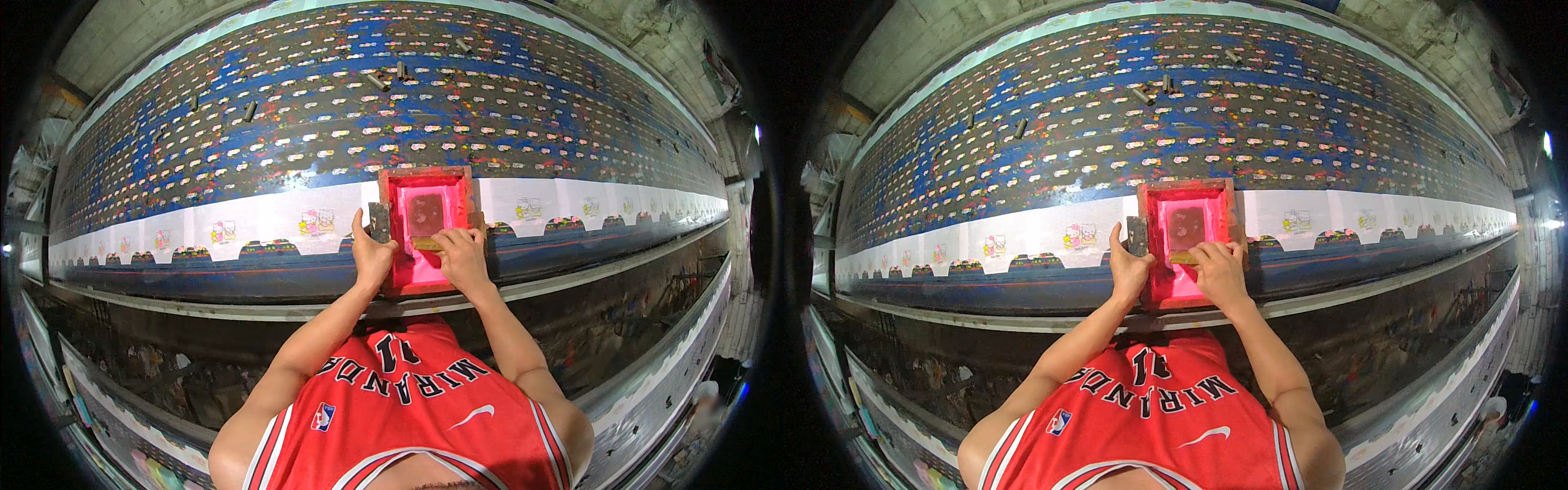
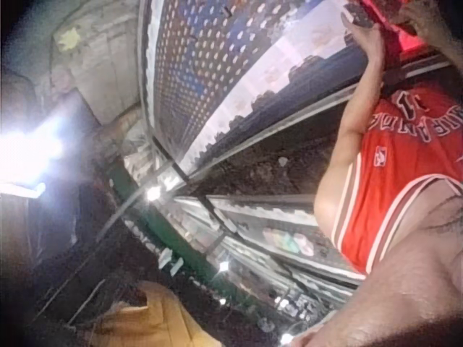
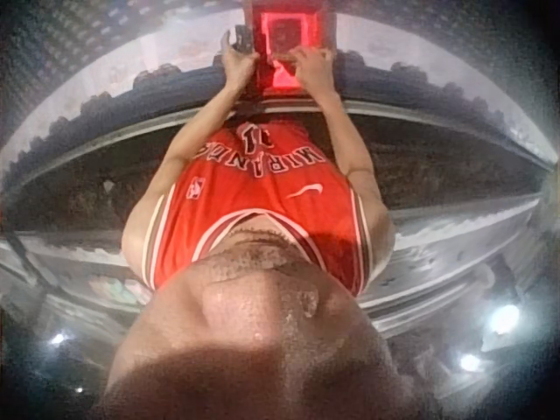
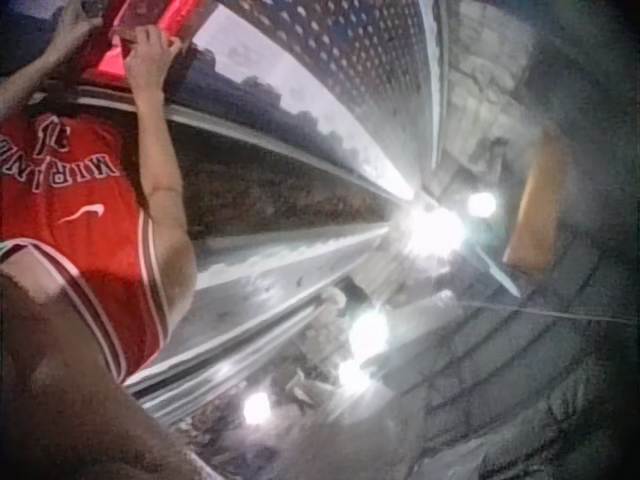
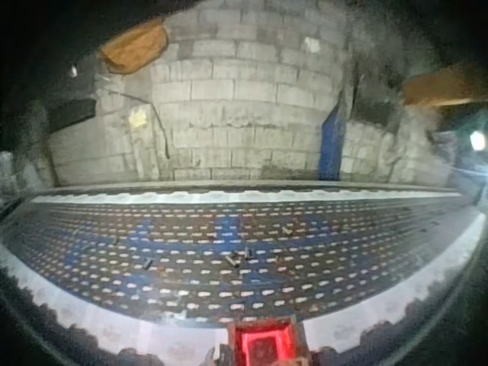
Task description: The person uses a red light box and a small wooden block to print a design onto a white t-shirt on a conveyor belt. The person repeatedly aligns the block, presses it onto the shirt, and lifts it to reveal the printed design. The conveyor moves the shirts along the line as the process continues.
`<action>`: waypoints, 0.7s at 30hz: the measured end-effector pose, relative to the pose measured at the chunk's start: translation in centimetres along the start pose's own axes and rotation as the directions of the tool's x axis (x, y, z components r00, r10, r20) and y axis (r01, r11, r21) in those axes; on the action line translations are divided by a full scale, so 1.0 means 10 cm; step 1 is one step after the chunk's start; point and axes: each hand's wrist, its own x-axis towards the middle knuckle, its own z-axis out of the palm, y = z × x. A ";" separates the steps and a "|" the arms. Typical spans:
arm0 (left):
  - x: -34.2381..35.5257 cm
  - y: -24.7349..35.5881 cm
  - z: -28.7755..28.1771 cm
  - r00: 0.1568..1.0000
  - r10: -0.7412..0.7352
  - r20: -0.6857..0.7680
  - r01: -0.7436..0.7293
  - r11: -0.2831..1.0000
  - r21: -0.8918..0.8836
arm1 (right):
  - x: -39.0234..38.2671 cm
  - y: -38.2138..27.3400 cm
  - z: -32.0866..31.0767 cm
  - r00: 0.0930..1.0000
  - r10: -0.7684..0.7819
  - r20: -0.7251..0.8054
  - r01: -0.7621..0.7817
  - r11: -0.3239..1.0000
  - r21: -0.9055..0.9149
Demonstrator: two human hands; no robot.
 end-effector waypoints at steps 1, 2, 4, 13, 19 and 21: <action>-0.02 0.04 0.08 1.000 -0.004 -0.008 0.004 1.000 0.008 | -0.03 0.08 -0.02 1.000 0.000 0.002 0.000 1.000 0.005; -0.04 0.08 0.14 1.000 -0.009 -0.015 0.009 1.000 0.015 | -0.06 0.14 -0.03 1.000 -0.001 0.004 0.001 1.000 0.010; -0.06 0.15 0.19 0.998 -0.062 0.010 0.061 0.997 0.052 | -0.09 0.23 -0.06 1.000 -0.007 0.012 0.007 1.000 0.022; -0.02 0.23 0.17 0.993 -0.097 0.065 0.091 0.991 0.095 | -0.11 0.32 -0.07 0.998 -0.061 0.030 0.060 0.998 0.031; -0.02 0.35 0.12 0.983 -0.173 0.069 0.169 0.983 0.067 | -0.13 0.31 -0.08 0.998 -0.057 0.042 0.055 0.997 0.048; 0.01 0.29 0.12 0.975 -0.207 0.075 0.207 0.978 0.013 | -0.13 0.30 -0.08 0.997 -0.068 0.027 0.067 0.997 0.044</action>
